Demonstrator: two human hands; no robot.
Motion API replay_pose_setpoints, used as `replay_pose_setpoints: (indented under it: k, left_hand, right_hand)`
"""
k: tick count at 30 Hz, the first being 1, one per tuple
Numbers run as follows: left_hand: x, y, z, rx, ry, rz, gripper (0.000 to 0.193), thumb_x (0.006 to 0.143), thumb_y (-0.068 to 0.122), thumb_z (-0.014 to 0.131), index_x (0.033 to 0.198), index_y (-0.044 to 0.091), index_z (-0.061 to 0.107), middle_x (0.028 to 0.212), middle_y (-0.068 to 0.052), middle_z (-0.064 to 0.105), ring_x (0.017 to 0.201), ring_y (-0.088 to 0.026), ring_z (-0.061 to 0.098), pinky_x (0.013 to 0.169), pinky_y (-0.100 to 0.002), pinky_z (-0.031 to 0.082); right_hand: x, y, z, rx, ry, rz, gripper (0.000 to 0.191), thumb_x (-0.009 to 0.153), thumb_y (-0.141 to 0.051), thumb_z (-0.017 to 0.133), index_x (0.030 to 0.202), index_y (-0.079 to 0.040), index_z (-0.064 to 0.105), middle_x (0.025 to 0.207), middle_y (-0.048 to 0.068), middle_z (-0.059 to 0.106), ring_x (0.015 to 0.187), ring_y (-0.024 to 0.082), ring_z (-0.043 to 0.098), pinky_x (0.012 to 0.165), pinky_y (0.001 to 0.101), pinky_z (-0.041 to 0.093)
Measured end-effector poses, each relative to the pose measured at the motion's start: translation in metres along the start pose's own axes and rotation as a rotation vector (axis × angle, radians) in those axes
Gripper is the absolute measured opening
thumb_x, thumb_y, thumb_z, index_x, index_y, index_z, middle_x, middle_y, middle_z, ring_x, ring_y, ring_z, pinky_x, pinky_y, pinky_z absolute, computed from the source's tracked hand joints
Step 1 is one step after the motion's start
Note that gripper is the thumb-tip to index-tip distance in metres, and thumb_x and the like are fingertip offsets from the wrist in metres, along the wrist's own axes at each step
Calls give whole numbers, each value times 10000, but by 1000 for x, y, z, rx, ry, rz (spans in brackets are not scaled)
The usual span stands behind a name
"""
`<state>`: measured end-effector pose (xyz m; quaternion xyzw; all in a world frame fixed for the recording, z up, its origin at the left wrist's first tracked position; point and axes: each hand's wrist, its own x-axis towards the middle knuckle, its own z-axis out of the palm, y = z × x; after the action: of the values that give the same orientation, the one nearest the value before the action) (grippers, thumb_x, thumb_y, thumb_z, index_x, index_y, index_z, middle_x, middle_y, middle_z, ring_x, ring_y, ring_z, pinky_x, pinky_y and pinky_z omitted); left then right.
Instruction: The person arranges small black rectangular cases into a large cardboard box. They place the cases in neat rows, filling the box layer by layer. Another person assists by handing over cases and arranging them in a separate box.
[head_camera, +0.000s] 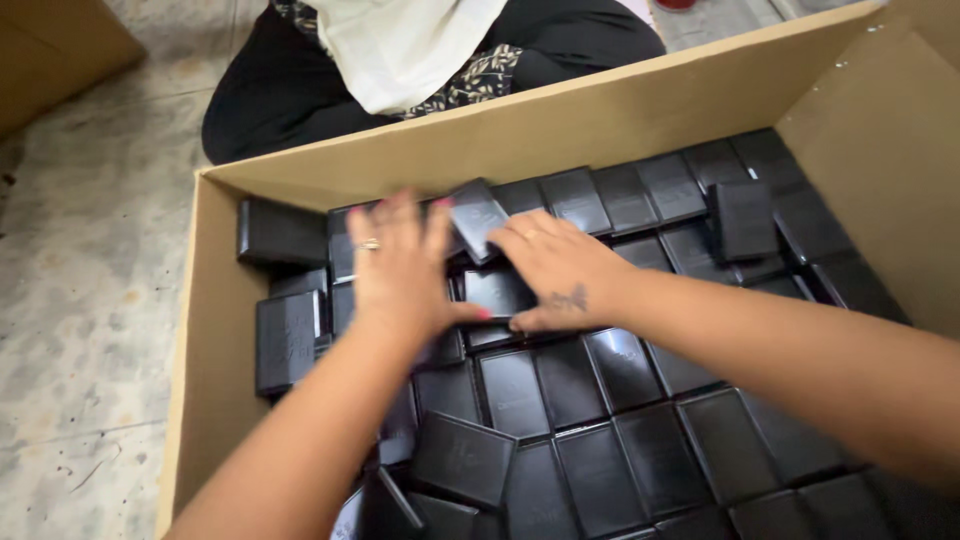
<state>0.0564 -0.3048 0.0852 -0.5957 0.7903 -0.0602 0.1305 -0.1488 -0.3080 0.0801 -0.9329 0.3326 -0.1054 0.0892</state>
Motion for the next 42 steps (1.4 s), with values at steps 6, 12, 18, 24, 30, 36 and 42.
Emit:
replay_pose_setpoints:
  k: [6, 12, 18, 24, 30, 36, 42]
  left_hand:
    - [11, -23, 1, -215, -175, -203, 1064, 829, 655, 689, 1566, 9, 275, 1503, -201, 485, 1409, -388, 443, 1158, -546, 329]
    - [4, -2, 16, -1105, 107, -263, 990, 858, 596, 643, 1642, 98, 298, 1305, -321, 622, 1234, -474, 597, 1049, -508, 457]
    - [-21, 37, 5, -1054, 131, -299, 792, 782, 581, 756, 1288, 17, 526, 1249, -316, 545, 1081, -497, 622, 942, -493, 527]
    - [-35, 52, 3, -1018, 230, -363, 808, 743, 526, 808, 1177, -67, 472, 1200, -299, 471, 962, -521, 617, 816, -531, 541]
    - [-58, 111, 23, -741, -138, -56, 785, 882, 639, 571, 1317, -5, 464, 1374, -195, 436, 1249, -407, 484, 1023, -555, 428]
    - [-72, 142, 68, -257, 158, 111, 1052, 890, 783, 324, 1550, -29, 212, 1644, -180, 158, 1526, -315, 84, 1186, -602, 35]
    - [-71, 152, 78, -370, 465, 335, 1183, 730, 893, 338, 1599, 95, 255, 1691, -92, 209, 1560, -265, 125, 1234, -582, 26]
  right_hand:
    - [4, -9, 26, -43, -151, 124, 933, 721, -330, 839, 1463, -25, 362, 1356, 213, 462, 1249, 401, 471, 1051, 452, 422]
    - [-17, -7, 19, 237, 7, 194, 964, 673, -314, 833, 1449, 0, 353, 1347, 267, 449, 1226, 441, 509, 1020, 453, 460]
    - [-44, -13, 2, 23, -305, 254, 784, 750, -496, 860, 1238, 14, 519, 1260, 247, 503, 1175, 426, 534, 999, 481, 459]
    - [-40, -13, -3, -30, -179, 154, 714, 633, -353, 847, 1142, 26, 520, 1143, 228, 588, 1070, 410, 577, 924, 471, 474]
    - [-102, 8, -9, 154, -335, 630, 740, 695, -482, 864, 1055, 6, 441, 1010, 246, 596, 993, 398, 627, 866, 441, 510]
    - [-132, -2, 31, 285, -251, 592, 612, 764, -534, 766, 1030, -39, 522, 977, 203, 653, 931, 371, 657, 801, 431, 526]
    - [-136, 66, -9, 101, -180, 771, 555, 915, -625, 618, 1048, -89, 671, 1062, 184, 710, 1008, 316, 708, 880, 432, 559]
